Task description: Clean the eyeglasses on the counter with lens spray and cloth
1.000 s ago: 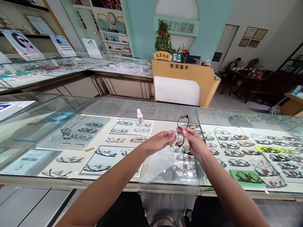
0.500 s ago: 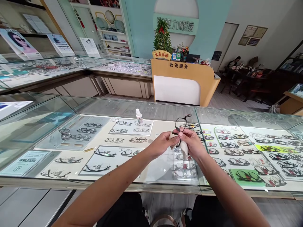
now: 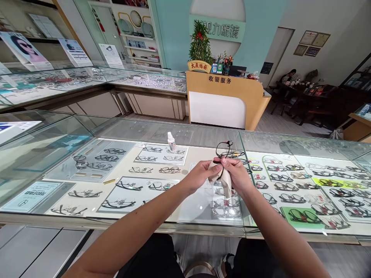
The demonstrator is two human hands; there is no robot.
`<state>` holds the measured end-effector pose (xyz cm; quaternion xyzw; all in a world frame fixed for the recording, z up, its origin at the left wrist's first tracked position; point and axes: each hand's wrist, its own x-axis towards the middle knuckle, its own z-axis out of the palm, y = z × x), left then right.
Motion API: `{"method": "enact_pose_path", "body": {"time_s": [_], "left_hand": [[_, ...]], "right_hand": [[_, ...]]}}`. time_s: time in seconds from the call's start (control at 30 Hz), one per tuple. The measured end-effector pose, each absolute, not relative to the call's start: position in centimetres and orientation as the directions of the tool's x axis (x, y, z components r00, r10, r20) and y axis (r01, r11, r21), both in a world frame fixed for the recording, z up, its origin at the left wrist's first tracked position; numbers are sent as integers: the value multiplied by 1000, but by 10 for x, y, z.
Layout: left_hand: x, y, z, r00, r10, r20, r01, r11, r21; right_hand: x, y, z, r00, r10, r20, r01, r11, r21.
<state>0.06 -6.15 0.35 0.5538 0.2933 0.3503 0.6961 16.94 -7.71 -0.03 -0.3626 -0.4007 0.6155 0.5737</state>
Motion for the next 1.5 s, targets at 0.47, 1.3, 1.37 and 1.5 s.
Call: {"method": "enact_pose_path", "body": {"time_s": [0.47,1.3,1.37,1.5], "left_hand": [[-6,-58,6,625,780,-3,-142,117,983],[4,-60,-1,493,867,78,-136,-11,991],[5,-58,-4,484,870,93,-128,-34,991],[1,-55,-5,472,874,117,-93,-83,992]], "right_hand": [[173,-76,-1,-42,999,11,-313,-3,-950],[171,-78,2,-21,986,163,-150,159,-976],[171,-78,2,-30,984,178,-141,172,-975],[172,-78,1,-44,990,136,-197,125,-972]]}}
